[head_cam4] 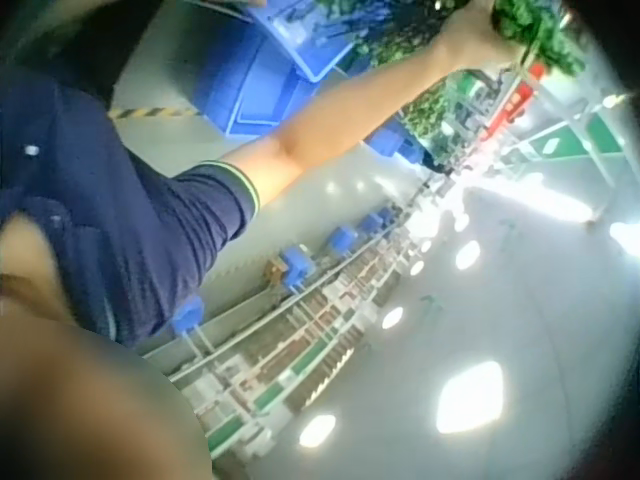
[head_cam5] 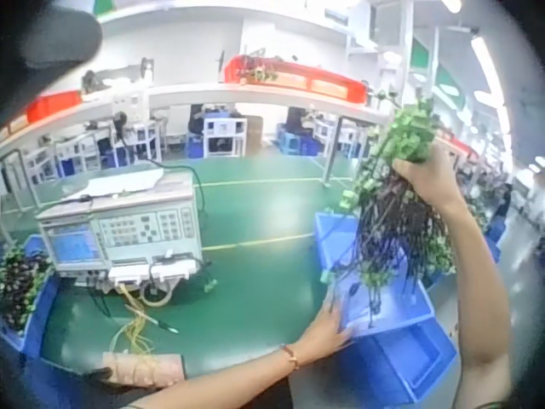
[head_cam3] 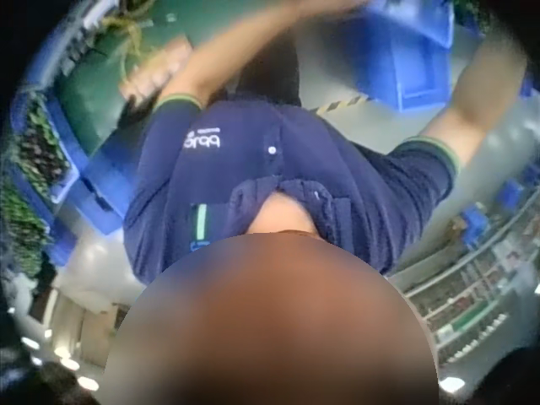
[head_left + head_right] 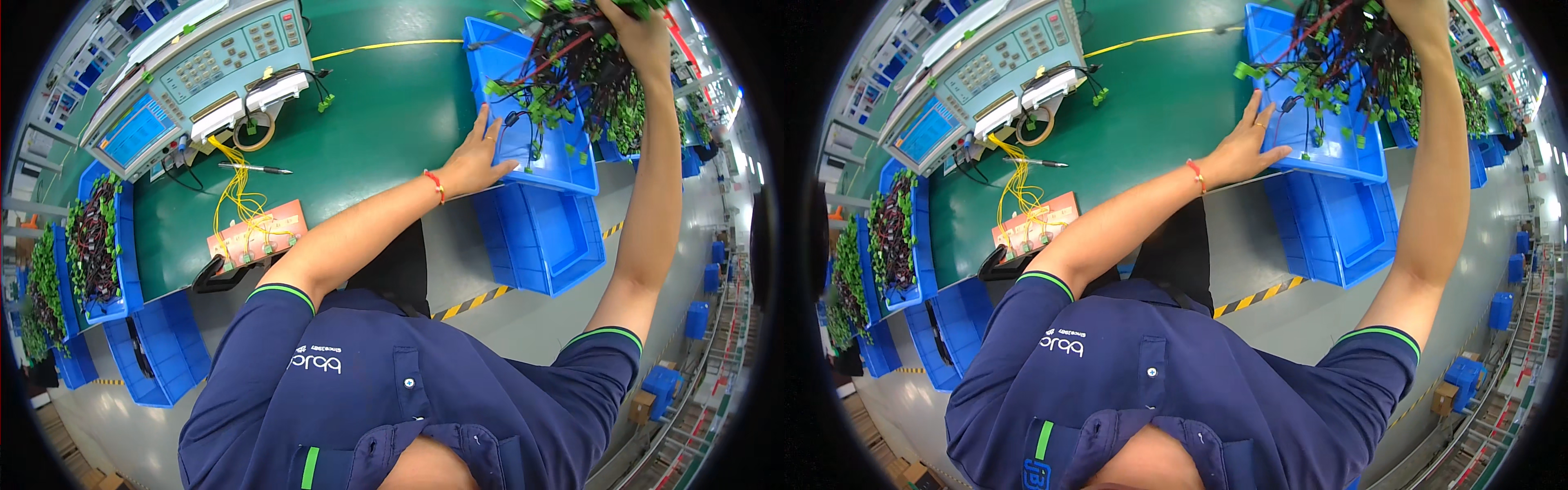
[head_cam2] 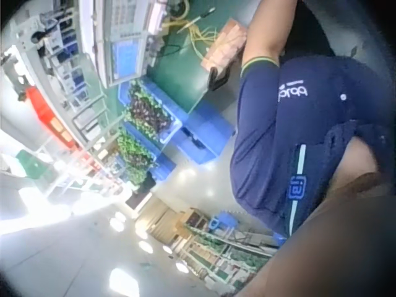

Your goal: Connecting green electrical connectors to wires and arranging them at a workbench.

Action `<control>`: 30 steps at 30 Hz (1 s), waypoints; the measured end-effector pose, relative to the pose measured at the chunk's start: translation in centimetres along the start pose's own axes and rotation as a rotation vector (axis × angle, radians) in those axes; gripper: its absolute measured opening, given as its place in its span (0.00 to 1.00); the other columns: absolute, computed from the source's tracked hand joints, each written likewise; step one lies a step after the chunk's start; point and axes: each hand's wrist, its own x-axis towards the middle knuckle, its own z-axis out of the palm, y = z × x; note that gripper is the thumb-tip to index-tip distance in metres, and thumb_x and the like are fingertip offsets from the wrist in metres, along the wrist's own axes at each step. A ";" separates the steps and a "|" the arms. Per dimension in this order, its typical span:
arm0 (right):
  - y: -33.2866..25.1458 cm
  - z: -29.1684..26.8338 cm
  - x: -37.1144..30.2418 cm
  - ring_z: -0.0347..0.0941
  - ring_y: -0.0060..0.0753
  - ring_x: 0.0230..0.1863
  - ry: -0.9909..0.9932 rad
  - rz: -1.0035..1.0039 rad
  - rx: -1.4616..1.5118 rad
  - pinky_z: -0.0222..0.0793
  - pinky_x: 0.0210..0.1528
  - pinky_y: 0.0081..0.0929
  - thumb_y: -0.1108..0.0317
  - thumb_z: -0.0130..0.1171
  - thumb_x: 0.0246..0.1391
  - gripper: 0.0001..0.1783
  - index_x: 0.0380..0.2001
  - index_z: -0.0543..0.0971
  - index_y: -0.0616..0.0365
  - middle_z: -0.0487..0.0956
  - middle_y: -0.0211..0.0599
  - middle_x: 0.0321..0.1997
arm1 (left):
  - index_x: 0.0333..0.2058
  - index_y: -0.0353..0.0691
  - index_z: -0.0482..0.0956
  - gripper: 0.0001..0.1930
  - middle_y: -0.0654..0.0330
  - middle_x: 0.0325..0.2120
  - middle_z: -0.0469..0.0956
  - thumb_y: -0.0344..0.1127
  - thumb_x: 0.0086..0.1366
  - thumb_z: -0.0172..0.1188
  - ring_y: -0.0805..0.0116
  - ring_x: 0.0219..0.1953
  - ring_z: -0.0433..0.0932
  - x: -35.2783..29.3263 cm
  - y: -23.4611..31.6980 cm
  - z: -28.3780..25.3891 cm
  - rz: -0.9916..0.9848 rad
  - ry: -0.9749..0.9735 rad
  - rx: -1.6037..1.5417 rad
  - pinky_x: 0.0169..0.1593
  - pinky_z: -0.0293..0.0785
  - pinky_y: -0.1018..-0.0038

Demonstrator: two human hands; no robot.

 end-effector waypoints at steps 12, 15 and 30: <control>-5.0 18.2 -5.1 0.82 0.46 0.34 -0.358 -0.263 -0.410 0.76 0.37 0.42 0.51 0.69 0.44 0.22 0.35 0.82 0.57 0.83 0.45 0.30 | 0.65 0.41 0.62 0.32 0.51 0.67 0.60 0.51 0.68 0.53 0.51 0.69 0.56 -7.7 -4.7 -5.9 0.131 -0.148 0.504 0.70 0.47 0.52; -4.8 23.6 -6.5 0.81 0.54 0.38 -0.688 -0.197 -0.502 0.78 0.40 0.46 0.56 0.69 0.38 0.21 0.34 0.81 0.57 0.83 0.49 0.33 | 0.63 0.40 0.65 0.29 0.51 0.66 0.61 0.51 0.69 0.52 0.51 0.68 0.57 -7.9 -4.9 -6.1 0.168 -0.118 0.530 0.70 0.48 0.52; -3.0 30.6 -8.5 0.73 0.49 0.57 -0.754 -0.047 -0.494 0.72 0.53 0.44 0.53 0.69 0.45 0.38 0.57 0.70 0.59 0.74 0.52 0.55 | 0.60 0.38 0.69 0.26 0.53 0.65 0.63 0.45 0.67 0.55 0.52 0.68 0.59 -7.5 -4.9 -6.6 0.257 -0.211 0.405 0.69 0.54 0.54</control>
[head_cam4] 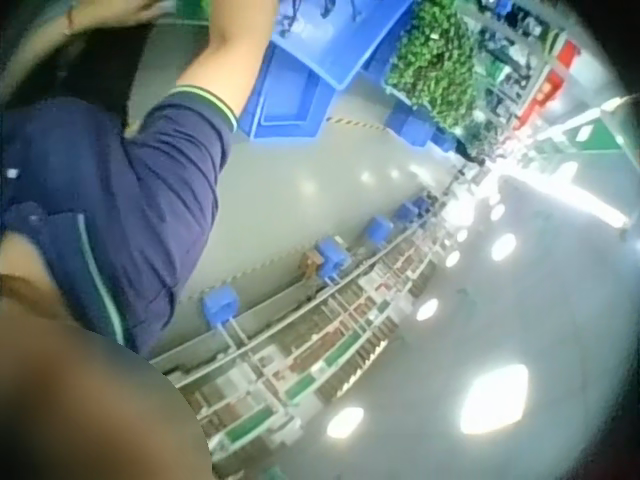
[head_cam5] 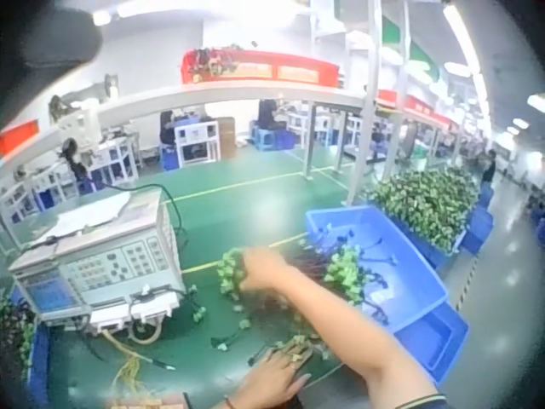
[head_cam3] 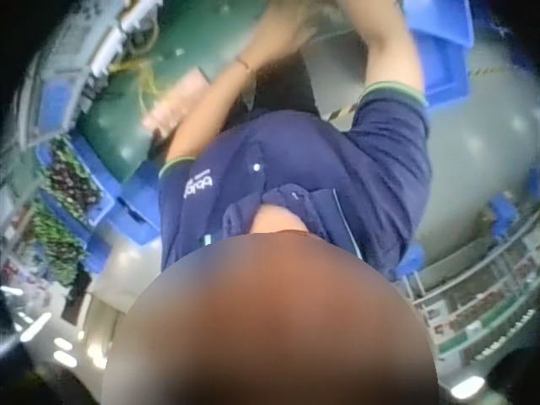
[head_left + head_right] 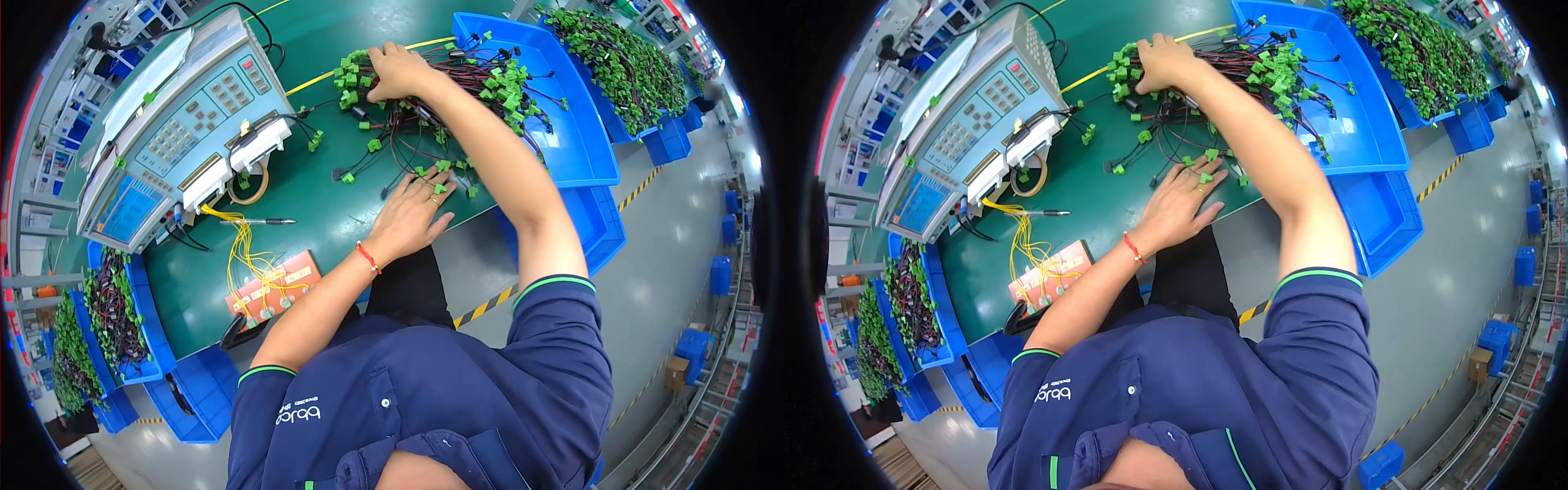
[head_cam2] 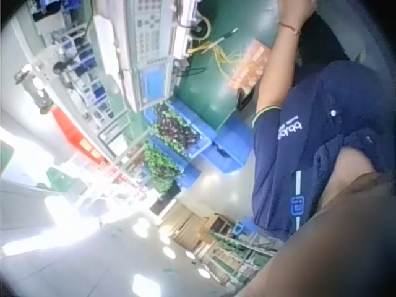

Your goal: Connecting green electrical connectors to wires and arranging them at a workbench.

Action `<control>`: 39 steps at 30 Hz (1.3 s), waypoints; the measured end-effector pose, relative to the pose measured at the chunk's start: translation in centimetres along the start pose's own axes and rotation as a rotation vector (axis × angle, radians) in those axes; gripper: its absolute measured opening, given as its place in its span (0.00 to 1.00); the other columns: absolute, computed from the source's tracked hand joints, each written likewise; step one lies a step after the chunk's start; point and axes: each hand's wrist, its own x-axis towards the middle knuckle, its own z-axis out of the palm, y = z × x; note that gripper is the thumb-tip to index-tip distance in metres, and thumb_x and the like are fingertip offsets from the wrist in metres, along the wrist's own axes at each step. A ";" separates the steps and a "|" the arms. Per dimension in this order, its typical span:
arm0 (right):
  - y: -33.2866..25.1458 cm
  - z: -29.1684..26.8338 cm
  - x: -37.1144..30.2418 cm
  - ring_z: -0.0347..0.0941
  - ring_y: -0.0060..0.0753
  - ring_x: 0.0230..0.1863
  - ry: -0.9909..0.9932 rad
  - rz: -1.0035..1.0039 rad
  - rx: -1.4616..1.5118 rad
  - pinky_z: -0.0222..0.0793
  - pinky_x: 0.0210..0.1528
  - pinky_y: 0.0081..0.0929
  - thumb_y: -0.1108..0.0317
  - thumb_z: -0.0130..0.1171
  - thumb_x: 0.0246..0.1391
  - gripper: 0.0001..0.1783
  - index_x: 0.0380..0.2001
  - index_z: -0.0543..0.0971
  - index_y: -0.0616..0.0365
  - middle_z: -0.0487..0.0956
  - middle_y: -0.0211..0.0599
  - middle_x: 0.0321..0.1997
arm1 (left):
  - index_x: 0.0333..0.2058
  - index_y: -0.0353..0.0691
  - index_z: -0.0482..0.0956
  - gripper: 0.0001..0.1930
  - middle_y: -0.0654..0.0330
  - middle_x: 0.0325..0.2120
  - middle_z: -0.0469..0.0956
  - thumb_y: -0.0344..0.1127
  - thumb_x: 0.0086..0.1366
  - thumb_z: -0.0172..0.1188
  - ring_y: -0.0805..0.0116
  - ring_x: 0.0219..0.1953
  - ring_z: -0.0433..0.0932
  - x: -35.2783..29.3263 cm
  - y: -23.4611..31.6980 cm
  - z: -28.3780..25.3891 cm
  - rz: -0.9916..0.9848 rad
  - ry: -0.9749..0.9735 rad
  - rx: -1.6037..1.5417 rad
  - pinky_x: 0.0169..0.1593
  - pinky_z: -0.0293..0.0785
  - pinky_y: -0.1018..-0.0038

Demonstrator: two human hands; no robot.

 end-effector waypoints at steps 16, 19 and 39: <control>29.5 9.6 -10.3 0.68 0.51 0.63 -0.109 0.364 0.241 0.63 0.65 0.39 0.66 0.64 0.48 0.39 0.65 0.64 0.57 0.70 0.51 0.65 | 0.62 0.42 0.67 0.26 0.57 0.67 0.60 0.47 0.70 0.51 0.56 0.69 0.58 0.9 0.6 0.3 -0.028 -0.020 0.056 0.70 0.51 0.53; 30.1 7.0 -9.8 0.72 0.45 0.58 -0.233 0.250 0.751 0.66 0.61 0.36 0.65 0.64 0.50 0.33 0.61 0.70 0.57 0.75 0.48 0.60 | 0.62 0.43 0.68 0.26 0.58 0.67 0.60 0.48 0.70 0.51 0.56 0.69 0.58 1.0 0.4 0.7 -0.027 0.006 0.086 0.70 0.50 0.53; 42.7 -7.8 -22.4 0.78 0.48 0.46 0.222 0.459 -0.062 0.71 0.50 0.39 0.59 0.56 0.61 0.21 0.51 0.76 0.63 0.81 0.50 0.45 | 0.58 0.43 0.73 0.24 0.57 0.61 0.69 0.45 0.65 0.55 0.58 0.61 0.67 0.8 -0.3 1.4 -0.031 0.103 0.043 0.69 0.51 0.51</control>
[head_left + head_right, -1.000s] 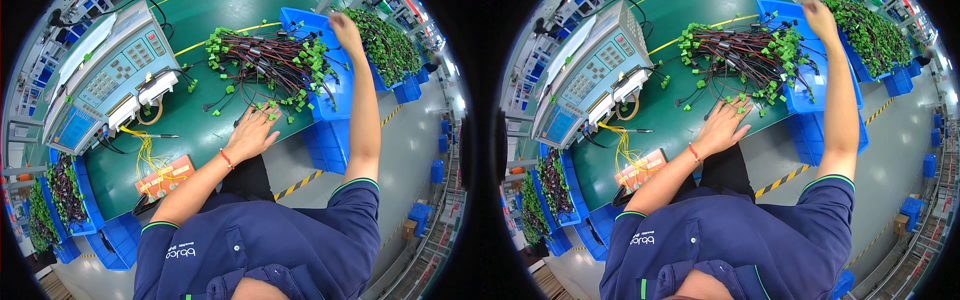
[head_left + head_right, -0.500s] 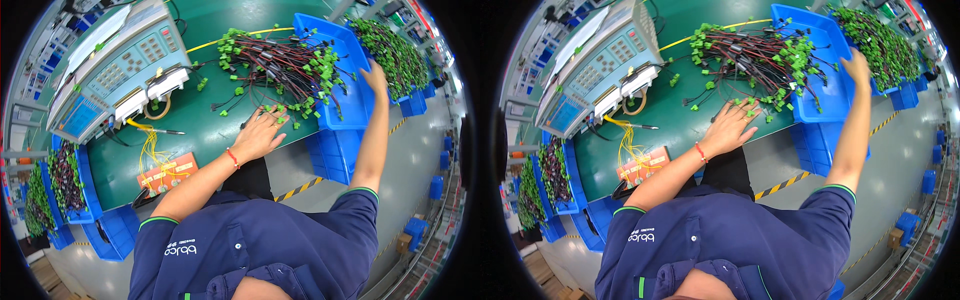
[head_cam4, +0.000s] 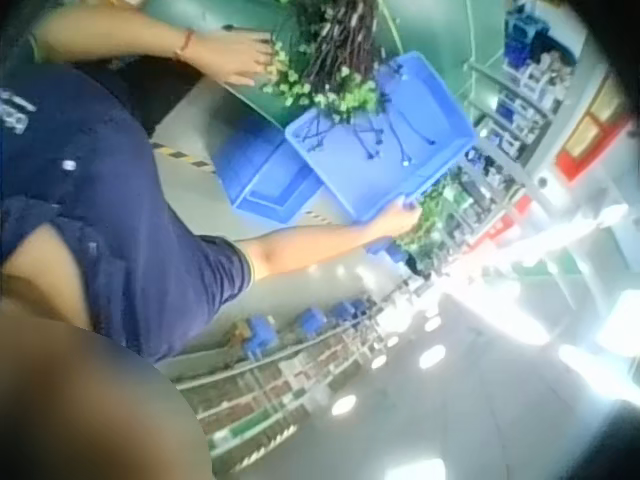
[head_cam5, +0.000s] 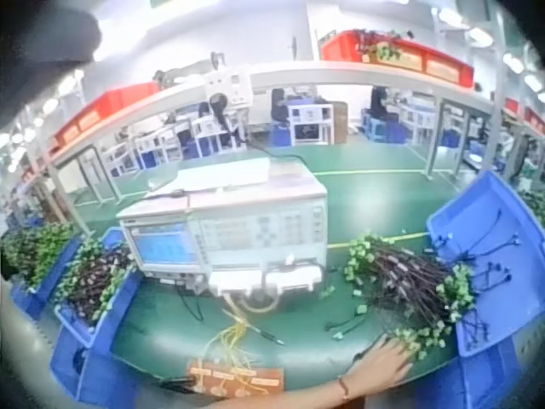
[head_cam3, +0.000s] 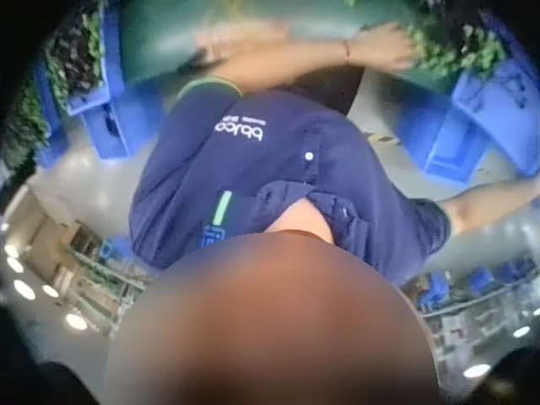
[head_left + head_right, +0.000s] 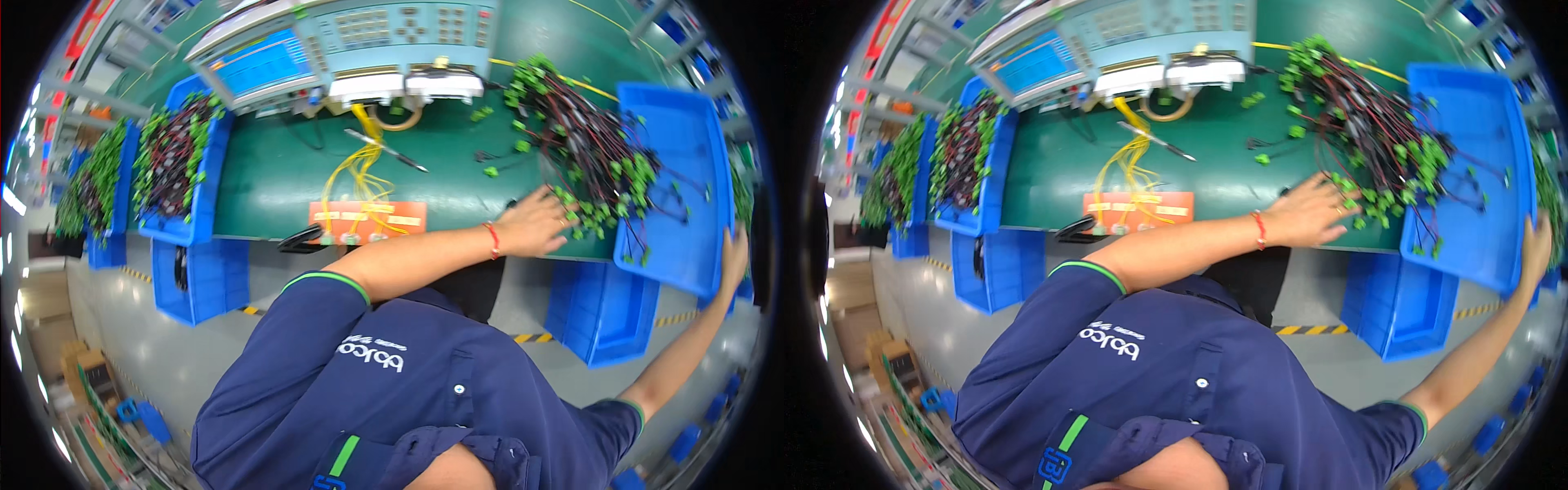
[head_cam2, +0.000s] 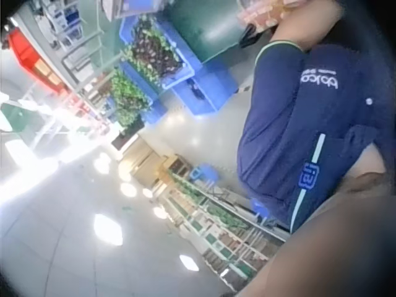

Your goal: Connecting green electrical connectors to wires and arranging them at a workbench.

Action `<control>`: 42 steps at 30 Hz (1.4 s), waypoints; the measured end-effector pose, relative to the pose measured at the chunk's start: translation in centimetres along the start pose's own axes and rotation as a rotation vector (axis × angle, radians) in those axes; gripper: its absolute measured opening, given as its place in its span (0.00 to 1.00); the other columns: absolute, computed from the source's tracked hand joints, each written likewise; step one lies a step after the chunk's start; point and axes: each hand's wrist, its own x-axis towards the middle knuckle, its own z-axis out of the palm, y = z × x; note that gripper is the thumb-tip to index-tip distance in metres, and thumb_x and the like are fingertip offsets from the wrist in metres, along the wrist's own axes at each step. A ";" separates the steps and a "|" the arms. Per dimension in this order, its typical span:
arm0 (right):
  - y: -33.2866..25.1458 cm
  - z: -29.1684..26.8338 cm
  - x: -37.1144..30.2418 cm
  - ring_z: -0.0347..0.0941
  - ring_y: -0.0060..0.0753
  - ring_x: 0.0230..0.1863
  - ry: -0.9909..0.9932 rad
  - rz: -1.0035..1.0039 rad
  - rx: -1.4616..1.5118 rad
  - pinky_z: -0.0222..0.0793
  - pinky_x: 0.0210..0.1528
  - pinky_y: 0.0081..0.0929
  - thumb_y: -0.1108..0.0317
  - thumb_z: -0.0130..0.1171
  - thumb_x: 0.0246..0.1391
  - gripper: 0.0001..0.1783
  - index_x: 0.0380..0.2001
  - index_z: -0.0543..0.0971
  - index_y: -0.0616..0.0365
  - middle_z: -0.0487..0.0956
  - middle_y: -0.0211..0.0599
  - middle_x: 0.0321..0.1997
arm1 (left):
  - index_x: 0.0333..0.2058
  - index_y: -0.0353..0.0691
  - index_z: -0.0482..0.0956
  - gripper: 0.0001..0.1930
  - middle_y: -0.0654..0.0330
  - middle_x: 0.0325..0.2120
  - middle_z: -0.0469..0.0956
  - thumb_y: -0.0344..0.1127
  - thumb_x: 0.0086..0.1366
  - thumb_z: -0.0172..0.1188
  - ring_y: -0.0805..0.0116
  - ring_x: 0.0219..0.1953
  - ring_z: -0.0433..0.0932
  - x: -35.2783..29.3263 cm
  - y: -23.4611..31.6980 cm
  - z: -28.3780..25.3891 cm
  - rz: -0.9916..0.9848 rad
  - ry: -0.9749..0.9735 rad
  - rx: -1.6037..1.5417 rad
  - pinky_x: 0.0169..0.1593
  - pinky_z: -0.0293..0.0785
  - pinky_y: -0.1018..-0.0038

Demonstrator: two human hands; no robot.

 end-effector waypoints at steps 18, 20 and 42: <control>-22.7 -12.1 -2.5 0.76 0.40 0.31 0.903 -0.179 -0.422 0.73 0.33 0.37 0.69 0.52 0.54 0.15 0.44 0.81 0.44 0.74 0.36 0.31 | 0.58 0.41 0.73 0.23 0.56 0.63 0.66 0.43 0.67 0.54 0.54 0.64 0.65 0.3 -0.1 -0.8 -0.004 -0.026 -0.012 0.69 0.51 0.55; -14.9 -12.0 -1.8 0.73 0.36 0.27 1.184 -0.065 -0.308 0.71 0.30 0.32 0.70 0.51 0.60 0.10 0.42 0.80 0.52 0.75 0.35 0.29 | 0.58 0.42 0.73 0.23 0.56 0.63 0.67 0.43 0.67 0.54 0.54 0.64 0.65 0.8 0.7 -0.3 0.032 -0.039 -0.032 0.69 0.51 0.55; 0.5 17.9 -44.8 0.78 0.43 0.38 0.975 1.715 0.799 0.74 0.42 0.41 0.76 0.57 0.34 0.18 0.32 0.78 0.80 0.80 0.53 0.40 | 0.60 0.42 0.69 0.23 0.58 0.65 0.64 0.42 0.69 0.52 0.49 0.63 0.65 0.9 1.0 -1.1 -0.049 -0.146 0.044 0.69 0.52 0.52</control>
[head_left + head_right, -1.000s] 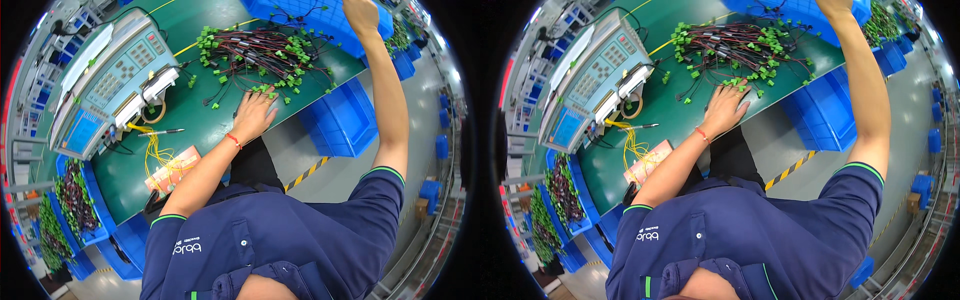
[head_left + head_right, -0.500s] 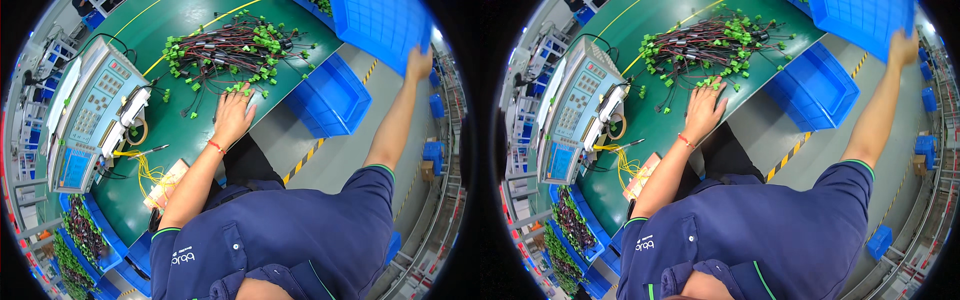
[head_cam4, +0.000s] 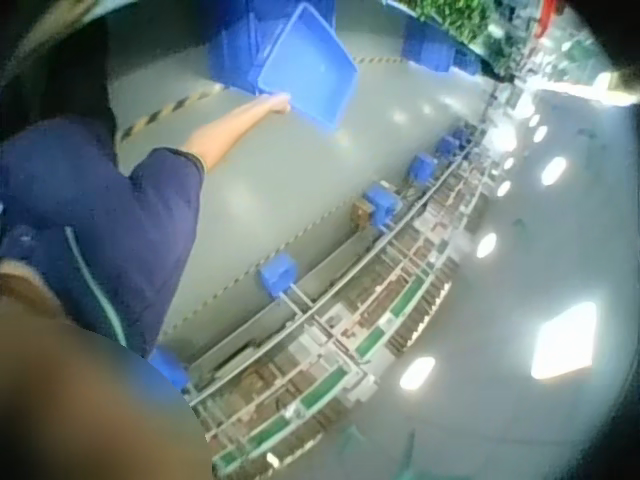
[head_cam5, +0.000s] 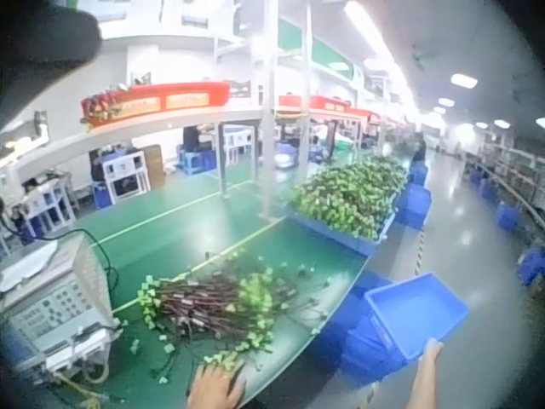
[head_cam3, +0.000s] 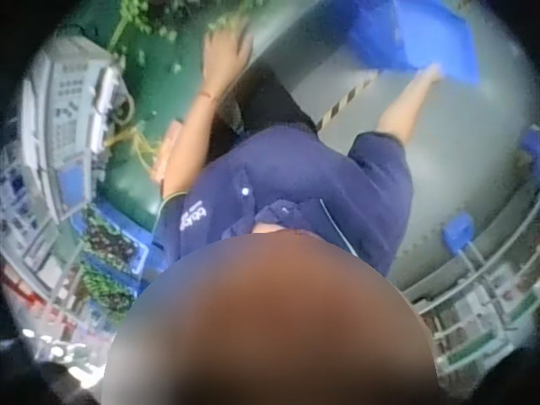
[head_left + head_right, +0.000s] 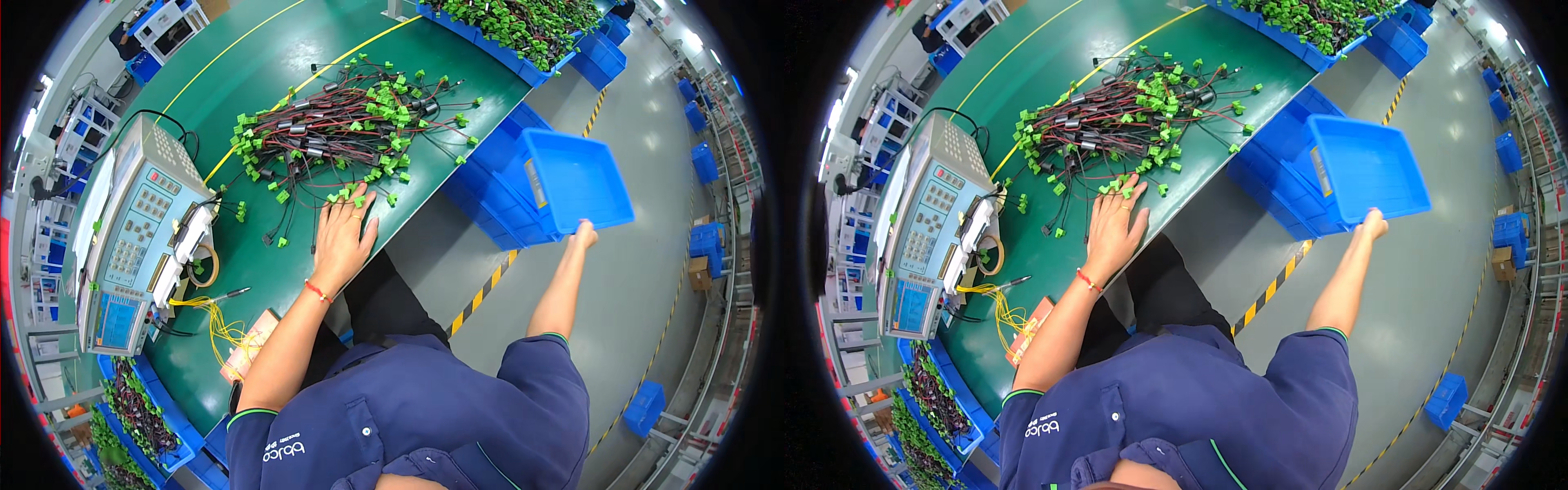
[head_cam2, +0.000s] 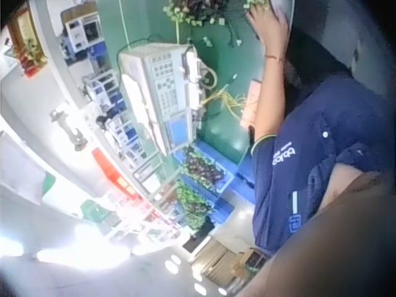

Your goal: Connecting green electrical connectors to wires and arranging them at a workbench.

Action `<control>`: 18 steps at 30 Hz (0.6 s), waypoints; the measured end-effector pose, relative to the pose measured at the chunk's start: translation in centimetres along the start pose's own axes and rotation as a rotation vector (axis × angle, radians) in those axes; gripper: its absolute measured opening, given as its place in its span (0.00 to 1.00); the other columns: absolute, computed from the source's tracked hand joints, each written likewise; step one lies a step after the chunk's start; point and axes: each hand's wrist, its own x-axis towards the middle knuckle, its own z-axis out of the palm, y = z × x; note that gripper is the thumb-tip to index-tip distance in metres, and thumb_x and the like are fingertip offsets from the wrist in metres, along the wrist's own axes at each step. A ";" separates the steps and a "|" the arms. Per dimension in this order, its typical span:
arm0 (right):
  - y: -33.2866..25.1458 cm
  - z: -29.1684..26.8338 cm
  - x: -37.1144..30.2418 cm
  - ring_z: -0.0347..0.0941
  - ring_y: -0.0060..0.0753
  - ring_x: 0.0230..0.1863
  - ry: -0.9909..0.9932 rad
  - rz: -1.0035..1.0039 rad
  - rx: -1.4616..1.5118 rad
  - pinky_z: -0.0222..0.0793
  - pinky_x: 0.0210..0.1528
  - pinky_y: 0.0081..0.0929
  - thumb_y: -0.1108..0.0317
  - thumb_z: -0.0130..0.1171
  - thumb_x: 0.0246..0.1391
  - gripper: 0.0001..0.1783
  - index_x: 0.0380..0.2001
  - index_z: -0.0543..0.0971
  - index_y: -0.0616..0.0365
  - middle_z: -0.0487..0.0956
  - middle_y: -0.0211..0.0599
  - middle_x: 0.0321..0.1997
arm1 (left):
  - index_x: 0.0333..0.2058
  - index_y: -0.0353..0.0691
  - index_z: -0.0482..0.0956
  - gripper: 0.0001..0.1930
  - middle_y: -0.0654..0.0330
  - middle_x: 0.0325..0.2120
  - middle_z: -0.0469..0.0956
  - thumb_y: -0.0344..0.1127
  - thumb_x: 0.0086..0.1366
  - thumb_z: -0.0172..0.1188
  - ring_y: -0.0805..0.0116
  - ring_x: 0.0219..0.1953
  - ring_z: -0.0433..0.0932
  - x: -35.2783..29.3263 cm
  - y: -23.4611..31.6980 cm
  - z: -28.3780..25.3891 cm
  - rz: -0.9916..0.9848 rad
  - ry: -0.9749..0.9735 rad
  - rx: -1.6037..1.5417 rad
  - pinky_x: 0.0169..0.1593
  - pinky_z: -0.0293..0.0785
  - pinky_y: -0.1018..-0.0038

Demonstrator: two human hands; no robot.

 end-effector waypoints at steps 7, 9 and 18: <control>4.5 8.5 -5.6 0.80 0.57 0.44 -0.043 0.030 -0.197 0.75 0.48 0.43 0.78 0.53 0.40 0.20 0.40 0.79 0.75 0.80 0.60 0.45 | 0.60 0.45 0.70 0.23 0.59 0.65 0.64 0.40 0.68 0.54 0.46 0.65 0.62 0.5 0.7 -0.4 -0.058 -0.029 0.004 0.69 0.51 0.53; 4.2 10.9 -7.9 0.79 0.62 0.45 -0.064 0.085 -0.182 0.75 0.50 0.47 0.77 0.52 0.44 0.23 0.47 0.72 0.76 0.79 0.62 0.45 | 0.61 0.45 0.69 0.23 0.59 0.65 0.64 0.42 0.70 0.51 0.49 0.64 0.64 0.6 0.6 -0.4 -0.056 -0.029 0.054 0.69 0.52 0.52; 6.5 18.7 -9.5 0.80 0.51 0.42 -0.348 0.464 0.238 0.77 0.42 0.51 0.74 0.54 0.53 0.27 0.56 0.60 0.67 0.75 0.55 0.47 | 0.62 0.48 0.68 0.23 0.61 0.65 0.64 0.40 0.69 0.52 0.53 0.68 0.58 0.8 0.9 -0.2 -0.058 -0.031 0.008 0.69 0.50 0.53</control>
